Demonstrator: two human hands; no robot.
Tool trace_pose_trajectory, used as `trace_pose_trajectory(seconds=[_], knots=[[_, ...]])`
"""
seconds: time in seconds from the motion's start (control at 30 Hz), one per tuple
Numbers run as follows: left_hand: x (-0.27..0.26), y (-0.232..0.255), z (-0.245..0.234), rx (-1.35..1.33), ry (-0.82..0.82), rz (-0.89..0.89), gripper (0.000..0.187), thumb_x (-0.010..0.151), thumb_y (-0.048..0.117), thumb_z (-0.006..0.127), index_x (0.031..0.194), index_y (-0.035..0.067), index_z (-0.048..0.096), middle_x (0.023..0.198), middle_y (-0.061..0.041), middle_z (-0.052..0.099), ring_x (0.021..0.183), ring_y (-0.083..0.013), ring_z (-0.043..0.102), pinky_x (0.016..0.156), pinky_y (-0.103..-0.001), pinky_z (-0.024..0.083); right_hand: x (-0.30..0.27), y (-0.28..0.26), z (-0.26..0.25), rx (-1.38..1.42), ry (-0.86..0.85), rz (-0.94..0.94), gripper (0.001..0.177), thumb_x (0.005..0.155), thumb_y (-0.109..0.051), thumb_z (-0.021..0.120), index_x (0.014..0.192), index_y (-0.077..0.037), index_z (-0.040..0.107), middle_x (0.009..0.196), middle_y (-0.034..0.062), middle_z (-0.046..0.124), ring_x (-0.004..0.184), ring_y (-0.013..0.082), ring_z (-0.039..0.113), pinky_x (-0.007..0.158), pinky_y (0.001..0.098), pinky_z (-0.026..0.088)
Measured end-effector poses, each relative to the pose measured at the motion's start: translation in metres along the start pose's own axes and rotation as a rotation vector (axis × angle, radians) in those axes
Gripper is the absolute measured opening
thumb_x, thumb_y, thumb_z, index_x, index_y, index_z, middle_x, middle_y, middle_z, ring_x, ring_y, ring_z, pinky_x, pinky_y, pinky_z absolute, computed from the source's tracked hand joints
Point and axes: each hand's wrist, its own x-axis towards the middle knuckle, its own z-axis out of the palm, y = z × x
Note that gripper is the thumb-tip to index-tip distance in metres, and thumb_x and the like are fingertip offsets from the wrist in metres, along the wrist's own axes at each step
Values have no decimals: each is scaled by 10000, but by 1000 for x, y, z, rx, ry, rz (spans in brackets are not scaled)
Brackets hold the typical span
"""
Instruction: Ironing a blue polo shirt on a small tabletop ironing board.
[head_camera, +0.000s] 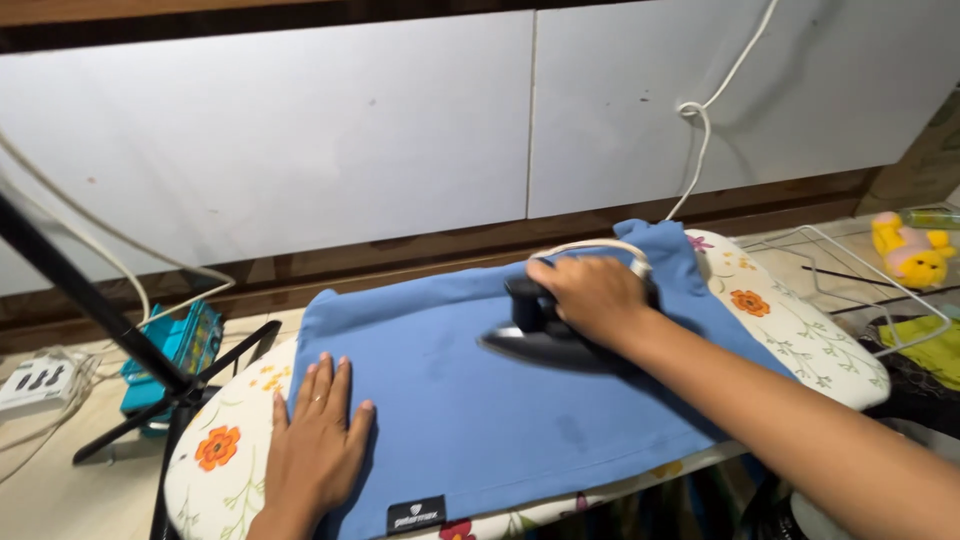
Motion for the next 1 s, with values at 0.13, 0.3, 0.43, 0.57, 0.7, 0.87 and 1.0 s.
trace_pose_trajectory(seconds=[0.13,0.3,0.43,0.57,0.7,0.87,1.0], knots=[[4,-3,1,3,-2,-20,693,959,518,386,1564,199,278,1667,-39,197,1529,-197,169,1206,-508,100,42,20,4,106,-133,116,407,735,-131,715,1123,-216,630,746,121,691,722,359,694,593,524,518],[13,-26,33,10,15,-3,739,948,537,386,1613,238,273,1664,-29,180,1522,-187,144,1187,-544,102,-15,2,-37,226,-289,115,524,731,-87,668,1190,-340,684,780,155,717,732,390,693,650,536,534],[21,-40,50,46,-10,6,757,935,580,372,1606,261,227,1672,-16,154,1532,-181,128,1180,-563,106,-85,-22,-78,276,-299,-10,267,794,-151,673,1043,-246,695,763,133,698,724,385,691,602,541,533],[30,-56,68,91,-43,-33,811,902,628,386,1631,330,193,1682,20,120,1538,-159,107,1193,-560,92,-96,3,-65,188,-221,14,268,792,-139,656,1050,-214,640,764,105,685,714,354,704,575,516,542],[41,-69,86,169,-54,-49,835,885,654,406,1630,349,182,1680,11,93,1527,-166,77,1188,-564,63,-59,83,-23,57,-165,221,300,825,-94,631,1082,-250,636,815,91,702,735,348,716,603,509,553],[51,-72,90,264,-237,-138,835,877,698,438,1590,380,143,1693,35,67,1546,-150,57,1213,-558,41,-31,142,-17,-25,-249,311,357,768,-169,695,1110,-244,627,807,123,723,814,358,720,696,540,548],[57,-91,115,235,-85,-90,853,824,722,442,1574,400,197,1691,35,124,1534,-139,121,1220,-567,58,-62,127,-52,92,-380,232,535,702,-111,679,1182,-346,651,820,139,707,809,381,714,714,515,552]])
